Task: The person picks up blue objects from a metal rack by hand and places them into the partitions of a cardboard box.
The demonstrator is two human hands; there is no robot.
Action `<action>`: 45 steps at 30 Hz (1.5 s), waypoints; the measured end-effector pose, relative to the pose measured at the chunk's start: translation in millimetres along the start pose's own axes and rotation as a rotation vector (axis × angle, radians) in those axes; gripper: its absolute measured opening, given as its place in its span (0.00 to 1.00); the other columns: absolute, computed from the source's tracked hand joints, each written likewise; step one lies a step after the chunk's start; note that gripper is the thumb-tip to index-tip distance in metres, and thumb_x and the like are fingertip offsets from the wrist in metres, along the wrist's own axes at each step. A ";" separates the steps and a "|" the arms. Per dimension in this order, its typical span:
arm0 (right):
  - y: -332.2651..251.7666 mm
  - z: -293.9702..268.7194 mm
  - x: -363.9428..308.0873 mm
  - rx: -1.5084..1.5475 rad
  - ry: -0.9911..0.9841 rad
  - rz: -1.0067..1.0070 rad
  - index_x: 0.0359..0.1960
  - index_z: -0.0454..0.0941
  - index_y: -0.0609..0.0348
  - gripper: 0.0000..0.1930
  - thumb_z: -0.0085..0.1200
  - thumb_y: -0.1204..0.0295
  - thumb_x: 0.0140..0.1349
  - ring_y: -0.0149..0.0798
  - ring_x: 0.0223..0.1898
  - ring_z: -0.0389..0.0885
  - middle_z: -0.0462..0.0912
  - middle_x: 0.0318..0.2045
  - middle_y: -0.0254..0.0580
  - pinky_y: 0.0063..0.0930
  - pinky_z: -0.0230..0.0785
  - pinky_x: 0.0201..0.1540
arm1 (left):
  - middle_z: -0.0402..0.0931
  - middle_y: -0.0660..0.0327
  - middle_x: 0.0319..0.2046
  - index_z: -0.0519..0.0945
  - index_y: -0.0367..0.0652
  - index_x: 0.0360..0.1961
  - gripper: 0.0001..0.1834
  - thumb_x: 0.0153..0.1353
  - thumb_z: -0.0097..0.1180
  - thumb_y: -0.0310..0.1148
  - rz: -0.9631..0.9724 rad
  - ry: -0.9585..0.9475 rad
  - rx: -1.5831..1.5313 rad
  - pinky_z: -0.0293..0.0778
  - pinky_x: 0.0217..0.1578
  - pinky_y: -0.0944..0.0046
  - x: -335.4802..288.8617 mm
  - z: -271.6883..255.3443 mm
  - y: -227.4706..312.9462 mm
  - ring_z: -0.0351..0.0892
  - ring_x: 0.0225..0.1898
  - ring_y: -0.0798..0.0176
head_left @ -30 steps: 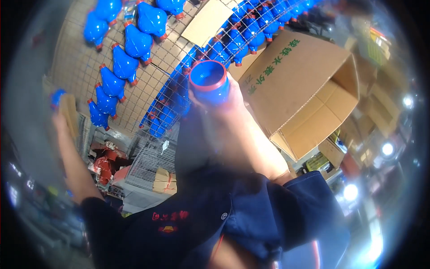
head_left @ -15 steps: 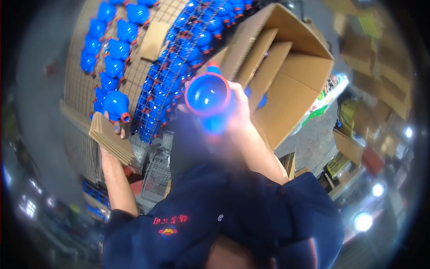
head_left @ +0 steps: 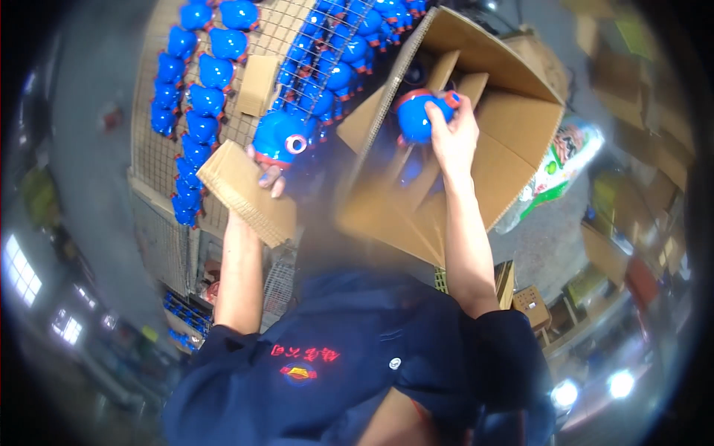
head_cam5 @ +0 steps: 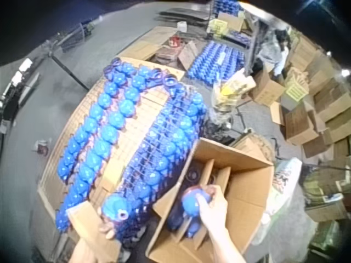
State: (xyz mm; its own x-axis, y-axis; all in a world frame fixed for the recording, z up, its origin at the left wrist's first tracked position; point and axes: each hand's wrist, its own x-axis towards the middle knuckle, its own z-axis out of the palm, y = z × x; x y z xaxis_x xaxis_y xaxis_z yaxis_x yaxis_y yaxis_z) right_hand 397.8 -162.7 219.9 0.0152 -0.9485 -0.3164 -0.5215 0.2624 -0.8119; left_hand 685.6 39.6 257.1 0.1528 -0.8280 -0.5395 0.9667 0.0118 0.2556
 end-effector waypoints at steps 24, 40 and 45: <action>-33.5 7.1 -21.9 0.217 -0.139 -0.368 0.49 0.78 0.61 0.18 0.57 0.82 0.55 0.32 0.40 0.80 0.81 0.44 0.44 0.24 0.73 0.45 | 0.65 0.64 0.11 0.72 0.48 0.36 0.19 0.70 0.45 0.53 -0.104 0.259 0.440 0.59 0.13 0.69 34.5 110.6 -15.5 0.63 0.12 0.68; -28.5 -87.0 -21.7 0.666 0.115 -0.161 0.36 0.81 0.71 0.12 0.50 0.72 0.66 0.44 0.48 0.82 0.85 0.41 0.52 0.38 0.69 0.57 | 0.80 0.49 0.45 0.73 0.29 0.54 0.28 0.74 0.38 0.46 -0.201 0.037 1.088 0.64 0.13 0.75 -4.2 170.1 -88.6 0.67 0.11 0.75; 22.4 -19.8 50.0 -0.072 0.362 0.035 0.34 0.85 0.64 0.15 0.62 0.62 0.58 0.34 0.30 0.84 0.85 0.24 0.49 0.30 0.74 0.37 | 0.83 0.53 0.42 0.73 0.27 0.54 0.29 0.73 0.40 0.47 -0.201 0.334 0.970 0.60 0.12 0.75 -1.6 107.9 -30.9 0.64 0.11 0.75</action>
State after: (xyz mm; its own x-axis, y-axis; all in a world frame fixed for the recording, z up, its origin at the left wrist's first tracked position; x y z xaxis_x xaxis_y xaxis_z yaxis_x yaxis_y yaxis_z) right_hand 369.9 -207.8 195.6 -0.2999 -0.9438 -0.1386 -0.5752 0.2948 -0.7631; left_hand 633.3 -19.9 336.6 0.1993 -0.5658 -0.8001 0.4238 -0.6864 0.5910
